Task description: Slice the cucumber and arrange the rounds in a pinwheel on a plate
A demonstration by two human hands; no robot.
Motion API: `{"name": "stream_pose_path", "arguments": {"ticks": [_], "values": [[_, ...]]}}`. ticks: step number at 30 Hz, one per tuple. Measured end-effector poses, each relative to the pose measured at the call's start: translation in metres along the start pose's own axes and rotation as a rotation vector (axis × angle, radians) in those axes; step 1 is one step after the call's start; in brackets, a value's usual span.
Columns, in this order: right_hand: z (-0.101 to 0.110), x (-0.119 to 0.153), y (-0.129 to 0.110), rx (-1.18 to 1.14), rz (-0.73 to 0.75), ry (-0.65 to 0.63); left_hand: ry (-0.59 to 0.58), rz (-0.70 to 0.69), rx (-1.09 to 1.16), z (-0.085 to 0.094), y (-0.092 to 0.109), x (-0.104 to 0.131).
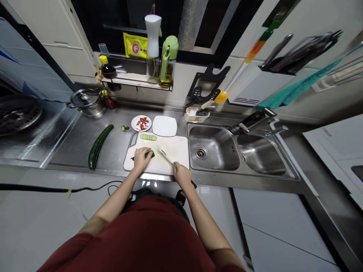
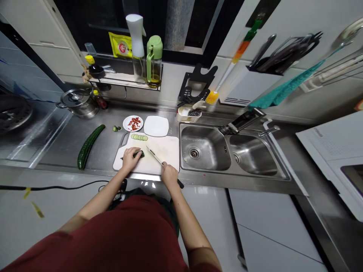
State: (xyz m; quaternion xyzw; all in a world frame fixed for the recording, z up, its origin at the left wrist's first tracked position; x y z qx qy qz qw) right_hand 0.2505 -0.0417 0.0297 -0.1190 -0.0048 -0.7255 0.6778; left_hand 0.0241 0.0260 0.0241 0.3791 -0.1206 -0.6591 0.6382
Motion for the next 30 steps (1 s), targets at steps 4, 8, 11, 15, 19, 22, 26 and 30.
{"name": "stream_pose_path", "arguments": {"ticks": [4,8,11,15,19,22,26,30], "values": [[0.016,-0.007,0.009,-0.021,-0.037,0.169,0.101,0.091,0.131,0.01,0.001,-0.009],[0.028,-0.01,0.011,-0.013,-0.025,0.292,0.11,0.132,0.236,0.014,0.011,-0.018],[0.032,-0.01,0.01,0.016,-0.006,0.351,0.055,0.021,0.193,0.014,0.031,-0.026],[0.034,-0.009,0.009,0.047,0.041,0.392,-0.048,-0.121,0.069,0.009,0.054,-0.032],[0.032,-0.007,0.007,0.06,0.085,0.398,-0.12,-0.156,-0.003,0.001,0.062,-0.034],[0.031,-0.005,0.007,0.064,0.09,0.396,-0.165,-0.16,-0.014,-0.003,0.064,-0.033],[0.032,-0.003,0.008,0.061,0.087,0.396,-0.208,-0.163,-0.017,-0.007,0.065,-0.031],[0.031,-0.001,0.008,0.063,0.087,0.388,-0.225,-0.182,0.004,-0.009,0.068,-0.029]]}}
Point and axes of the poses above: each hand's wrist, its own x-axis away from the middle knuckle, its own z-axis out of the back of the hand, y = z × x, the point moved 9 cm from there along -x, towards the middle knuckle, and after that the axes turned 9 degrees about y, right-handed, at the moved point
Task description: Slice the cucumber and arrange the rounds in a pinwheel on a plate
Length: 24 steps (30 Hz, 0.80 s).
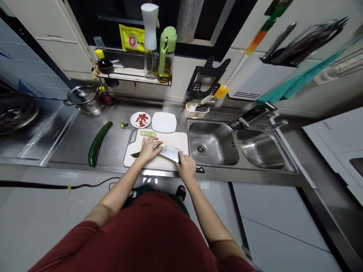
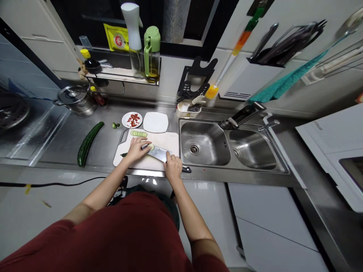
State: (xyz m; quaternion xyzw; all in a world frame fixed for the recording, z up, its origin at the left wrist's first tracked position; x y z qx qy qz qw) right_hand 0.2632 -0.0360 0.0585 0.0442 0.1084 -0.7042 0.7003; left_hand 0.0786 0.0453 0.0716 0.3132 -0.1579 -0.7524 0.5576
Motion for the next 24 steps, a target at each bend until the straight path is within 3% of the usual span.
{"name": "stream_pose_path", "arguments": {"ticks": [7,10,13,16,24], "values": [[-0.01,0.008,0.005,0.008,-0.02,-0.044,0.014,0.056,0.048,-0.007,0.001,0.003],[-0.015,0.011,0.013,0.007,-0.048,-0.051,0.051,0.203,0.12,-0.011,-0.021,0.003],[-0.02,0.014,0.022,0.0,-0.076,-0.066,0.117,0.42,0.186,-0.014,-0.057,-0.001],[-0.022,0.017,0.029,-0.003,-0.099,-0.069,0.151,0.58,0.119,-0.016,-0.087,-0.009],[-0.026,0.019,0.034,-0.026,-0.138,-0.079,0.05,0.65,-0.066,-0.033,-0.11,-0.039]]}}
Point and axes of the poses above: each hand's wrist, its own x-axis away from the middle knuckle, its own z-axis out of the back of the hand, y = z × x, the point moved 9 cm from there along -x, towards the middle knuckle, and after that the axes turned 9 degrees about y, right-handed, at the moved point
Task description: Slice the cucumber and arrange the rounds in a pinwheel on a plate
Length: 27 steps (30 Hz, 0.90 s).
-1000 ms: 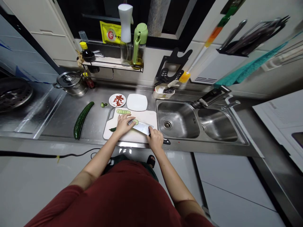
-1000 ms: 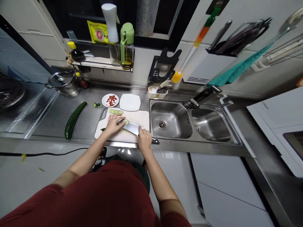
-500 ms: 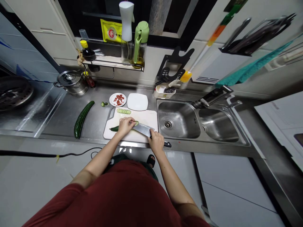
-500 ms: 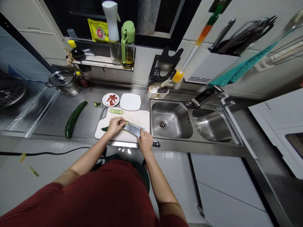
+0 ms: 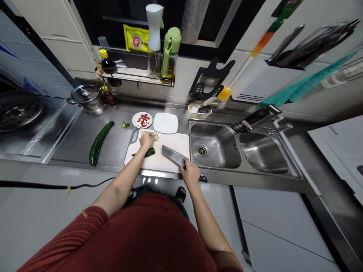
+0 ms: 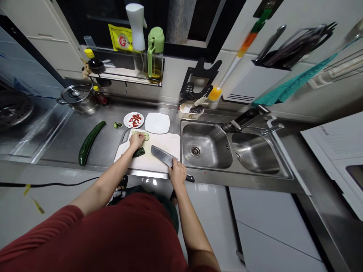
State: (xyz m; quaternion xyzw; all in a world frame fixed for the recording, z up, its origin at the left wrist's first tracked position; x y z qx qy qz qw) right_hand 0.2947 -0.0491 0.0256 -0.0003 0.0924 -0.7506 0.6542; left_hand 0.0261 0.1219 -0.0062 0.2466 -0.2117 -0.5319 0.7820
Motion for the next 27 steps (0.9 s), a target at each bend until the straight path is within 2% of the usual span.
{"name": "stream_pose_path", "arguments": {"ticks": [4,11,20,27], "values": [[0.0,0.001,0.002,-0.017,-0.015,-0.001,0.009,-0.034,-0.027,-0.009,0.004,-0.01],[-0.002,0.001,0.007,-0.028,-0.039,-0.01,0.017,-0.144,-0.087,-0.013,0.019,-0.017],[-0.004,-0.001,0.008,-0.051,-0.047,-0.016,0.041,-0.277,-0.224,-0.014,0.033,-0.014],[-0.006,-0.003,0.007,-0.051,-0.048,-0.016,0.007,-0.304,-0.3,-0.016,0.039,-0.012]]}}
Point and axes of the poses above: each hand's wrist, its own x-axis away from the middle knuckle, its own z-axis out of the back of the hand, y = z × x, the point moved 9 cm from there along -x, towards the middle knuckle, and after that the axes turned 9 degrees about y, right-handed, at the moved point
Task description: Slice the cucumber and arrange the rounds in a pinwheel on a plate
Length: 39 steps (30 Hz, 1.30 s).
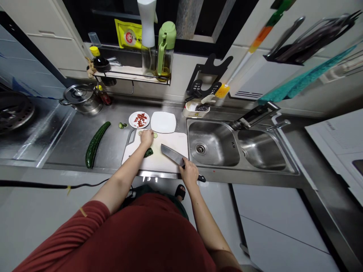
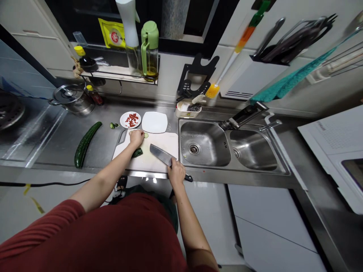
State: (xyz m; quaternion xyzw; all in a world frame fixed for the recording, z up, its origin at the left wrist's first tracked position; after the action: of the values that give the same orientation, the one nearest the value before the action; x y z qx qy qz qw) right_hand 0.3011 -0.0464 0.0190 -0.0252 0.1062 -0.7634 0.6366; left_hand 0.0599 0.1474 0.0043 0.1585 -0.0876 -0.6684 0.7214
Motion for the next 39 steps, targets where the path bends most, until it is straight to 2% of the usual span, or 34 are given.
{"name": "stream_pose_path", "arguments": {"ticks": [6,11,15,20,23,29,32,39], "values": [[0.0,-0.002,-0.001,-0.005,0.001,0.008,0.012,0.023,0.062,0.002,-0.003,-0.001],[0.002,-0.003,-0.002,-0.061,0.003,0.036,0.171,0.212,0.259,0.025,-0.029,0.002],[0.005,-0.008,-0.004,-0.201,-0.067,0.072,0.305,0.287,0.464,0.046,-0.05,0.017],[0.009,-0.019,-0.015,-0.4,-0.148,0.077,0.364,0.301,0.566,0.057,-0.065,0.046],[0.008,-0.024,-0.026,-0.458,-0.15,0.052,0.304,0.231,0.516,0.055,-0.065,0.061],[0.001,-0.025,-0.05,-0.438,-0.084,-0.061,0.082,0.052,0.222,0.046,-0.055,0.087],[-0.002,-0.022,-0.057,-0.406,-0.052,-0.098,0.001,0.006,0.132,0.041,-0.055,0.096],[-0.016,-0.013,-0.065,-0.281,0.04,-0.239,-0.145,-0.049,0.217,0.033,-0.053,0.112]]}}
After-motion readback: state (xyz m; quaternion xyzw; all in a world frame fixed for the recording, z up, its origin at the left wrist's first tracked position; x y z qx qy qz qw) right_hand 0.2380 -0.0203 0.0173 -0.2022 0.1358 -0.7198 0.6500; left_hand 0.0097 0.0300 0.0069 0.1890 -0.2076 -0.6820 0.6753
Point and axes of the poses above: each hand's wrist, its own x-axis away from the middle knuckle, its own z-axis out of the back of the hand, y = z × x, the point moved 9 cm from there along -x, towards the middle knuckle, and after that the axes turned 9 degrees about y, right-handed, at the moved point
